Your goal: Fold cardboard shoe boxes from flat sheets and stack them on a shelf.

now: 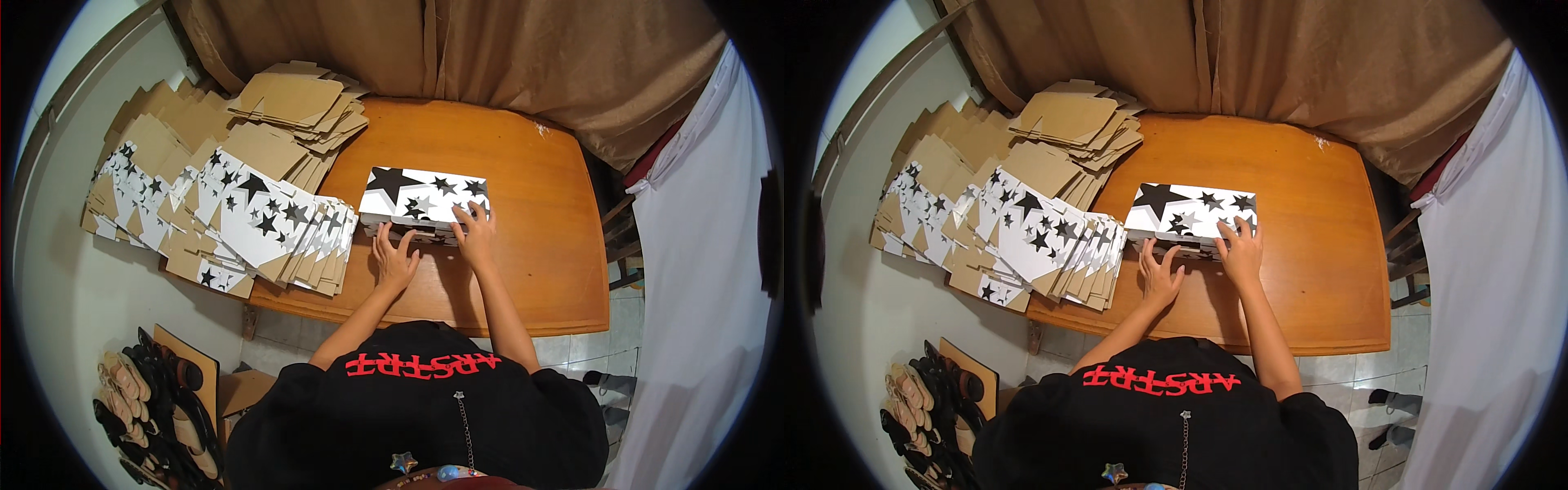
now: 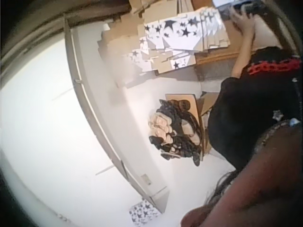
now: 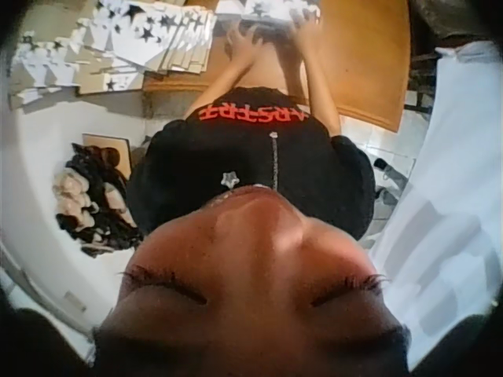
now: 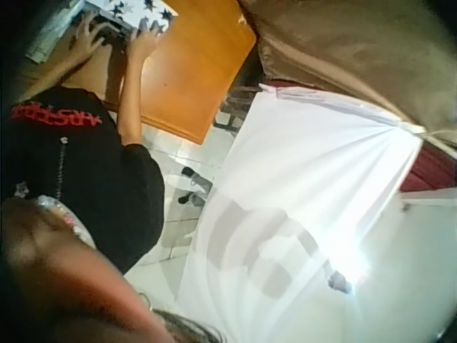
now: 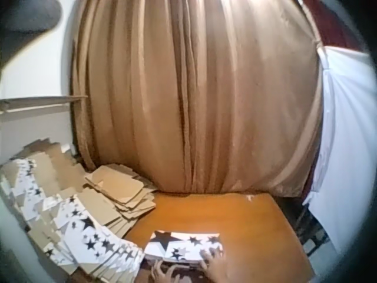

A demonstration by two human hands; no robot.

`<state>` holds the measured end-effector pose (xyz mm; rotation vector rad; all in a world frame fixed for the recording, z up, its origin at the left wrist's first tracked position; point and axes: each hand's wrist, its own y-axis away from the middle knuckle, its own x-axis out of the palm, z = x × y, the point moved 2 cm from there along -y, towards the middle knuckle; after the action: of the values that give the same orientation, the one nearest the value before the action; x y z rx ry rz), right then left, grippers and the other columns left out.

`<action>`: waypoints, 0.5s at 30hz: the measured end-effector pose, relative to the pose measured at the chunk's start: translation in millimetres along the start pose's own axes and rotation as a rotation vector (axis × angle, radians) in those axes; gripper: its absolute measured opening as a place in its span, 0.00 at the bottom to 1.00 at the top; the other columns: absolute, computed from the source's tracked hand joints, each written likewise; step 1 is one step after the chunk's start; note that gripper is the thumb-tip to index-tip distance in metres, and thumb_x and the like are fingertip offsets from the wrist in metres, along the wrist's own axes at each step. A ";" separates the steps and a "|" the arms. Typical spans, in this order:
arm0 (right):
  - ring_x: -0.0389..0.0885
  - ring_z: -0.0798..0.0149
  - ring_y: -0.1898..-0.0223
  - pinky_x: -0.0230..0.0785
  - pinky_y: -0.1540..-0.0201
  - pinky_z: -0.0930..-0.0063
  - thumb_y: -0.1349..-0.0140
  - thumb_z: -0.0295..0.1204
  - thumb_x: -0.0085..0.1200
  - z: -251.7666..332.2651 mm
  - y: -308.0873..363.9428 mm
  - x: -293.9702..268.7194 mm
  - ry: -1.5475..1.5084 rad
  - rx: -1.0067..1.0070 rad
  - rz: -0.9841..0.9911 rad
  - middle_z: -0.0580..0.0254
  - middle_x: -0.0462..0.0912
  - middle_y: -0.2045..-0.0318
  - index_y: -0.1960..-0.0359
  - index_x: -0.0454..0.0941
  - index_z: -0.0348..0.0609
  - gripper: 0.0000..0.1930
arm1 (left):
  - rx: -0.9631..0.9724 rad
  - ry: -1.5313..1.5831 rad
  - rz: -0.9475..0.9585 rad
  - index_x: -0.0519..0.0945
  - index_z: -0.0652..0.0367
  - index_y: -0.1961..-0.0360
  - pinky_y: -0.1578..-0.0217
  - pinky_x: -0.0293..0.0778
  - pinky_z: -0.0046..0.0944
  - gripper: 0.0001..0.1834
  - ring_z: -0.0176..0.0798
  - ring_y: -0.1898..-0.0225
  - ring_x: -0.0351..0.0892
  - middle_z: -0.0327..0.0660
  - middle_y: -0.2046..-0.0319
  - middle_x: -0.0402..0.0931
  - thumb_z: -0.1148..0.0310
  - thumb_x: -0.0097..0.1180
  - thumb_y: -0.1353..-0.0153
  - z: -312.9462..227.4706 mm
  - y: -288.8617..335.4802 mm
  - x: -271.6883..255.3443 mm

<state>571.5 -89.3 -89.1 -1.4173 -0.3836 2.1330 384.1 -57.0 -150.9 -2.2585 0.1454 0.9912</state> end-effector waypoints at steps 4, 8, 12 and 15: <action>0.66 0.43 0.49 0.55 0.42 0.49 0.49 0.35 0.59 2.9 6.7 9.5 0.044 -0.048 -0.112 0.54 0.73 0.52 0.58 0.80 0.55 0.15 | -0.047 -0.061 0.020 0.67 0.42 0.44 0.41 0.38 0.63 0.28 0.61 0.35 0.36 0.56 0.38 0.43 0.65 0.56 0.49 0.0 6.6 -3.9; 0.65 0.42 0.49 0.55 0.42 0.48 0.50 0.34 0.60 -2.5 13.5 20.0 0.034 -0.092 -0.188 0.55 0.73 0.53 0.58 0.80 0.54 0.15 | -0.057 -0.146 0.116 0.65 0.41 0.42 0.41 0.36 0.66 0.31 0.60 0.34 0.34 0.52 0.36 0.41 0.67 0.56 0.50 1.5 7.7 -4.6; 0.65 0.41 0.49 0.55 0.42 0.48 0.50 0.34 0.60 -3.2 15.9 24.7 0.037 -0.086 -0.236 0.55 0.74 0.54 0.59 0.80 0.52 0.14 | -0.045 -0.193 0.142 0.65 0.40 0.42 0.41 0.35 0.67 0.31 0.59 0.33 0.33 0.48 0.35 0.41 0.67 0.55 0.50 5.2 6.0 -4.9; 0.64 0.40 0.49 0.54 0.42 0.47 0.50 0.34 0.60 -2.9 15.8 26.2 0.031 -0.080 -0.233 0.55 0.74 0.54 0.59 0.80 0.52 0.14 | -0.013 -0.185 0.134 0.66 0.40 0.44 0.41 0.34 0.67 0.30 0.57 0.33 0.34 0.46 0.34 0.42 0.68 0.55 0.50 6.7 3.5 -3.9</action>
<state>561.9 -87.0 -118.2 -1.3744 -0.5975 1.9247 376.0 -56.2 -153.4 -2.1774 0.2127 1.2691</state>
